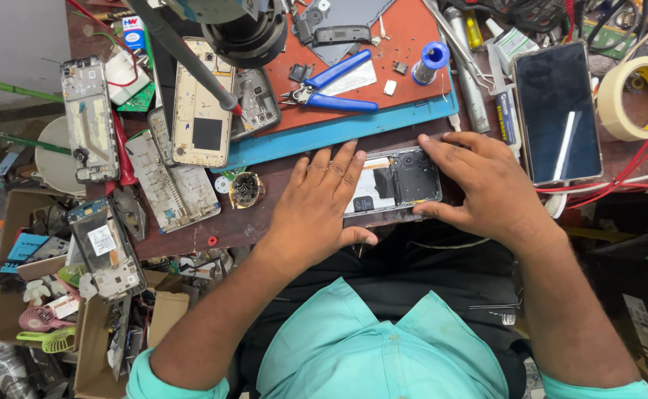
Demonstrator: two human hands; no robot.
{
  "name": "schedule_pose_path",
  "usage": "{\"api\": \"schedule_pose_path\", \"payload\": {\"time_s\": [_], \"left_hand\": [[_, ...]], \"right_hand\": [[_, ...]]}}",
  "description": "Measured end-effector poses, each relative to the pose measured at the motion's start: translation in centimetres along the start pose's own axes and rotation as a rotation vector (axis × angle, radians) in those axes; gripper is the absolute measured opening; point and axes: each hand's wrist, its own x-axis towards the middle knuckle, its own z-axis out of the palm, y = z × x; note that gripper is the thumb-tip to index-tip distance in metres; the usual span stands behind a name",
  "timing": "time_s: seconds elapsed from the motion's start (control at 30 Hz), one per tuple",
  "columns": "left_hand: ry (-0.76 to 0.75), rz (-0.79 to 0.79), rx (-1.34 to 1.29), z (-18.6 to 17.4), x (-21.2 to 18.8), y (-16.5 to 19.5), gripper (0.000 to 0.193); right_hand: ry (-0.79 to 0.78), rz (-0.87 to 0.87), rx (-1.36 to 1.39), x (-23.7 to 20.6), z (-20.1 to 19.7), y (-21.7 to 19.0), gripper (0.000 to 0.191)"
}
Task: The person solders a component on a smartphone motherboard using a soldering iron and tweezers, then reassembles the phone by placing the motherboard into the chassis and closing the back cover. The person tests the phone by powering it on and navigating the screen.
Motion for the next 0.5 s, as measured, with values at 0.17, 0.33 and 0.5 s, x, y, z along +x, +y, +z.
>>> {"api": "schedule_pose_path", "payload": {"time_s": [0.17,0.33,0.5], "left_hand": [[0.074,-0.002,-0.089,1.0,-1.0,-0.3,0.117],[0.108,-0.020,-0.140,1.0,-1.6,0.0,0.119],[0.142,0.011,-0.066,1.1,-2.3,0.6,0.117]], "right_hand": [[-0.020,0.036,-0.017,-0.2,0.1,-0.5,0.087],[-0.014,-0.067,-0.137,-1.3,0.3,-1.0,0.084],[0.017,-0.077,-0.335,-3.2,2.1,-2.0,0.091]]}}
